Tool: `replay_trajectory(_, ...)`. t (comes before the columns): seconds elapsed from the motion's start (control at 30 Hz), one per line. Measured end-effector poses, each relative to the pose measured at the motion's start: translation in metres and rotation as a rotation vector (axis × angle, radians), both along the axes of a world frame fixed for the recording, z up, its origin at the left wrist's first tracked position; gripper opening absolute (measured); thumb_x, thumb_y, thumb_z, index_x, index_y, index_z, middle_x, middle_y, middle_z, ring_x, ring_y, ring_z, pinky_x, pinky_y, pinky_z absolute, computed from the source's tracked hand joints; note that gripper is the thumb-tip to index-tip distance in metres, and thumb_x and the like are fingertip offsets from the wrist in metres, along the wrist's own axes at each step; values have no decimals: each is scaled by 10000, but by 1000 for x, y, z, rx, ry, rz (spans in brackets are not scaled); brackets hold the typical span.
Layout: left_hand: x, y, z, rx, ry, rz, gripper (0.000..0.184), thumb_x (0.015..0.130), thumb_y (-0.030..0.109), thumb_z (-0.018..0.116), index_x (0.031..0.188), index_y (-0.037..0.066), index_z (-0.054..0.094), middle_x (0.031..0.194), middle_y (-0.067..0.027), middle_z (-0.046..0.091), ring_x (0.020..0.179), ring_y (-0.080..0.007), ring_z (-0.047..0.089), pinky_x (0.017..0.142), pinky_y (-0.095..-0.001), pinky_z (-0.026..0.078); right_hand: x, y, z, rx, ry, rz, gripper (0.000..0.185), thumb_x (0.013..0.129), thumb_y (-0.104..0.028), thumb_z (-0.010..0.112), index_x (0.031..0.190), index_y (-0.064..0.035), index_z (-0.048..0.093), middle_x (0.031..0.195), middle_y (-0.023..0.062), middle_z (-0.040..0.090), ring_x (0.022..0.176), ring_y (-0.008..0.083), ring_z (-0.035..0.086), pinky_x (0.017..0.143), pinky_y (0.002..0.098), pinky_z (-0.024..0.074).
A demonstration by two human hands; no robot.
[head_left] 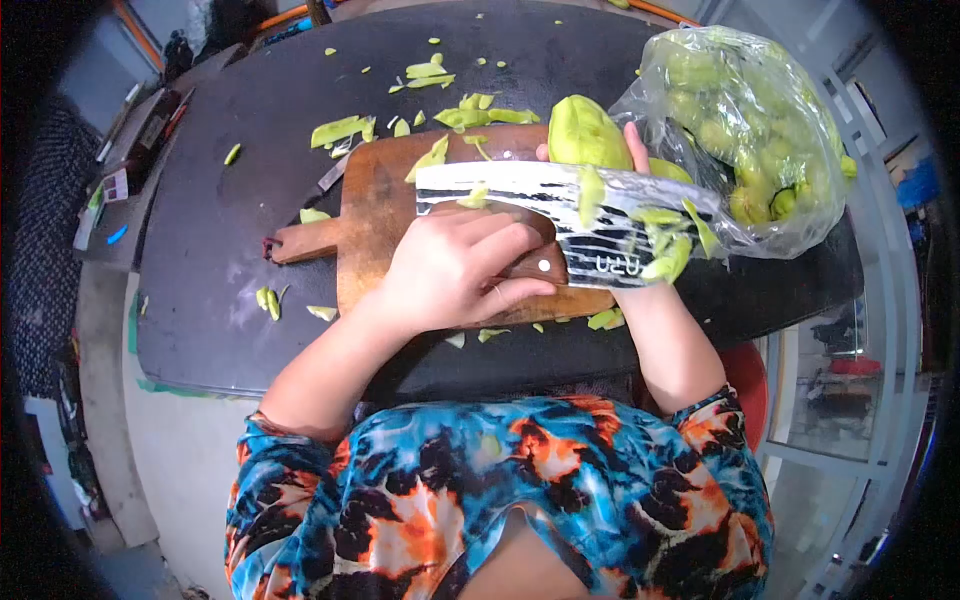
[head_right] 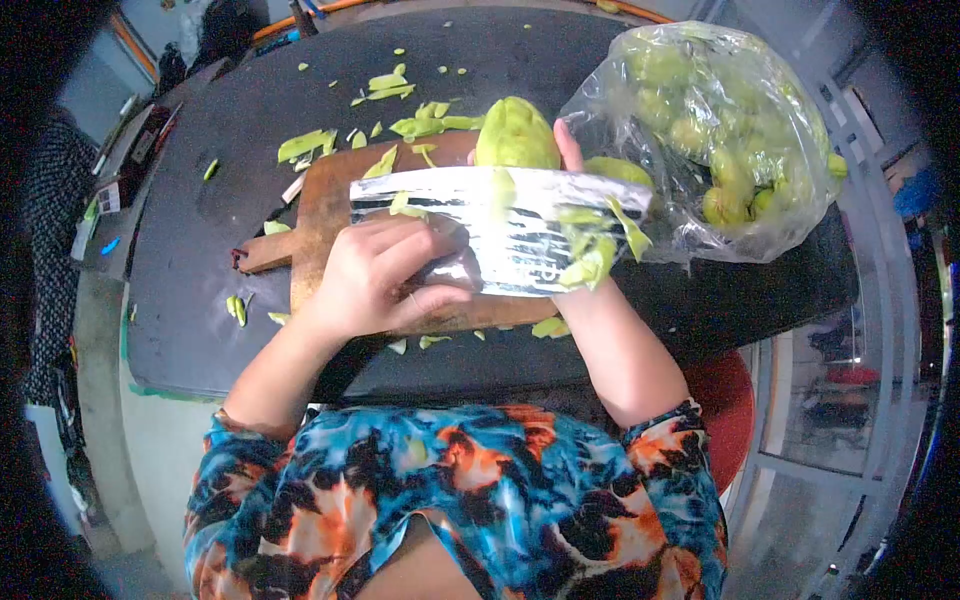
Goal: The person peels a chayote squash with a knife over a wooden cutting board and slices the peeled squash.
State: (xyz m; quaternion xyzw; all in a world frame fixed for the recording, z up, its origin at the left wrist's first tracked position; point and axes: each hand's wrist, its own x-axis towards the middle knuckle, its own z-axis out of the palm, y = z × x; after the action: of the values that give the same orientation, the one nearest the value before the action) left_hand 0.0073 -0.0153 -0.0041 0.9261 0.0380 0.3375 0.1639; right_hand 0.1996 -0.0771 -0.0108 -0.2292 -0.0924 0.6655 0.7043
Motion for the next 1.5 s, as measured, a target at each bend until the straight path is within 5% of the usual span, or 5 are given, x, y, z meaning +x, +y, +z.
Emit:
replay_trajectory(0.3,1,-7,-5,7,97,-46,378,703,332,777,889,57,596,753,-82,618,669,-287,637,579,-365,504,7,6,-13,56,-76,7,688,872,-666,456,1036,-19,621,899,125,671,789,219,678,682,358,581)
replay_trajectory(1.03,6,-11,-8,5,14,-91,393,719,359,763,902,52,600,732,-85,599,635,-282,619,554,-361,489,3,4,-21,170,103,152,604,878,-597,491,1085,-42,610,948,150,658,848,238,663,771,374,554)
replay_trajectory(1.17,3,-1,-5,0,7,2,374,736,339,756,916,44,612,741,-112,593,655,-311,613,576,-376,488,7,0,-14,112,144,-9,567,907,-553,439,1126,-58,603,1006,103,662,925,254,652,865,425,520)
replay_trajectory(1.3,-9,36,-17,-278,-63,446,276,836,305,690,867,42,615,744,-131,621,651,-345,614,574,-389,486,8,5,-16,436,-78,82,636,887,-637,366,1125,-81,563,873,134,589,670,231,524,559,354,409)
replay_trajectory(1.5,-19,31,4,-250,-39,392,259,830,250,700,908,17,621,745,-149,625,677,-278,636,618,-346,491,8,9,-14,333,-20,-8,610,897,-609,395,1155,-81,562,951,138,615,837,243,601,669,360,487)
